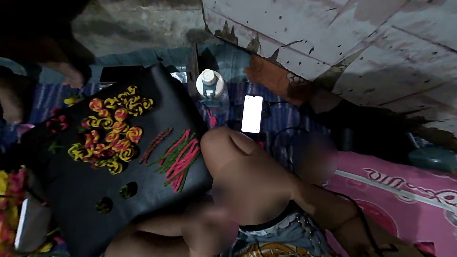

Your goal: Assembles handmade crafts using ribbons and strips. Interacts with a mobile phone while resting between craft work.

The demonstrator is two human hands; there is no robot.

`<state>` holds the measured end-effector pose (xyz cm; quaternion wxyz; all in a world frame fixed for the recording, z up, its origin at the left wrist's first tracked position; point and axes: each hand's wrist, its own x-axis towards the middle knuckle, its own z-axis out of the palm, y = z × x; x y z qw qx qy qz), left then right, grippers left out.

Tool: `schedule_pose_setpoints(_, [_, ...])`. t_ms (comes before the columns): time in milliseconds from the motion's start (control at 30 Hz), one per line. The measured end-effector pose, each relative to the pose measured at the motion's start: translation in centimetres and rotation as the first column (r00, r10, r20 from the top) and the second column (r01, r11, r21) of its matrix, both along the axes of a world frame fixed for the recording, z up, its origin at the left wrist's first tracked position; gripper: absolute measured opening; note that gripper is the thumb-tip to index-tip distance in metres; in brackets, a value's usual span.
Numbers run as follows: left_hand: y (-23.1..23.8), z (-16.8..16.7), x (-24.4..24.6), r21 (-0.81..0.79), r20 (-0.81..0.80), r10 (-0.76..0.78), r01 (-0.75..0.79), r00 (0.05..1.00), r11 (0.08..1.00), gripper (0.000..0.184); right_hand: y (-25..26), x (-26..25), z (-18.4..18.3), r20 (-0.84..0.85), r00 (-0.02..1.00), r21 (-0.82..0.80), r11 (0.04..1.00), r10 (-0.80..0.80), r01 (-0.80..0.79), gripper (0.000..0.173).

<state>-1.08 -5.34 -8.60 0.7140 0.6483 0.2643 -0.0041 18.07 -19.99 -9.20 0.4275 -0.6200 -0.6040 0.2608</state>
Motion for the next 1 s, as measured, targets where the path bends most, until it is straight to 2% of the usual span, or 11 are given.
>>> schedule_pose_setpoints(67, [0.7, 0.1, 0.0, -0.346, -0.108, -0.031, -0.008, 0.994, 0.938, 0.024, -0.1, -0.1, -0.4, 0.0, 1.0, 0.094, 0.996, -0.001, 0.001, 0.015])
schedule_pose_setpoints(133, [0.8, -0.2, -0.3, -0.462, -0.077, -0.046, 0.005, 0.996, 0.887, 0.018, -0.2, 0.0, -0.9, -0.017, 1.0, 0.153, 0.988, -0.014, 0.016, 0.014])
schedule_pose_setpoints(200, [0.1, -0.2, -0.4, -0.313, 0.018, -0.027, 0.032, 0.999, 0.949, 0.02, -0.4, 0.1, -1.0, -0.042, 0.999, 0.125, 0.992, -0.026, 0.031, 0.014])
schedule_pose_setpoints(267, [-0.3, -0.7, -0.5, 0.116, 0.119, -0.089, 0.075, 0.989, 0.99, 0.019, -0.7, 0.1, -0.7, -0.04, 0.997, 0.04, 0.997, -0.061, 0.063, 0.014])
schedule_pose_setpoints(333, [0.1, -1.5, -0.6, 0.537, 0.142, -0.204, 0.098, 0.969, 0.838, 0.021, -0.8, 0.2, -0.3, -0.022, 0.998, -0.066, 0.996, -0.063, 0.062, 0.016])
schedule_pose_setpoints(400, [0.2, -1.9, -0.4, 0.738, 0.11, -0.287, 0.115, 0.952, 0.665, 0.023, -0.8, 0.4, 0.0, -0.013, 0.999, -0.147, 0.988, -0.041, 0.039, 0.018])
schedule_pose_setpoints(467, [0.2, -2.2, -0.3, 0.778, 0.104, -0.346, 0.141, 0.933, 0.613, 0.021, -0.9, 0.7, 0.3, -0.03, 0.999, -0.196, 0.98, -0.024, 0.018, 0.018])
schedule_pose_setpoints(600, [0.5, -2.0, -0.3, 0.683, 0.137, -0.366, 0.18, 0.921, 0.708, 0.023, -1.5, 1.0, -0.1, -0.106, 0.993, -0.133, 0.99, -0.057, 0.042, 0.016])
schedule_pose_setpoints(833, [-0.3, -2.9, -0.1, 0.902, 0.154, -0.367, 0.022, 0.917, 0.432, 0.02, -1.3, 0.8, 0.1, -0.147, 0.983, -0.218, 0.973, -0.107, 0.074, 0.017])
schedule_pose_setpoints(900, [-0.6, -3.1, -0.2, 0.877, 0.222, -0.32, -0.045, 0.921, 0.478, 0.022, -1.3, 0.5, -0.1, -0.143, 0.982, -0.181, 0.979, -0.121, 0.094, 0.018])
schedule_pose_setpoints(1000, [-1.3, -2.4, -0.1, 0.49, 0.275, -0.025, -0.118, 0.961, 0.863, 0.018, -1.0, -0.3, -1.0, -0.122, 0.977, 0.024, 0.984, -0.172, 0.176, 0.017])
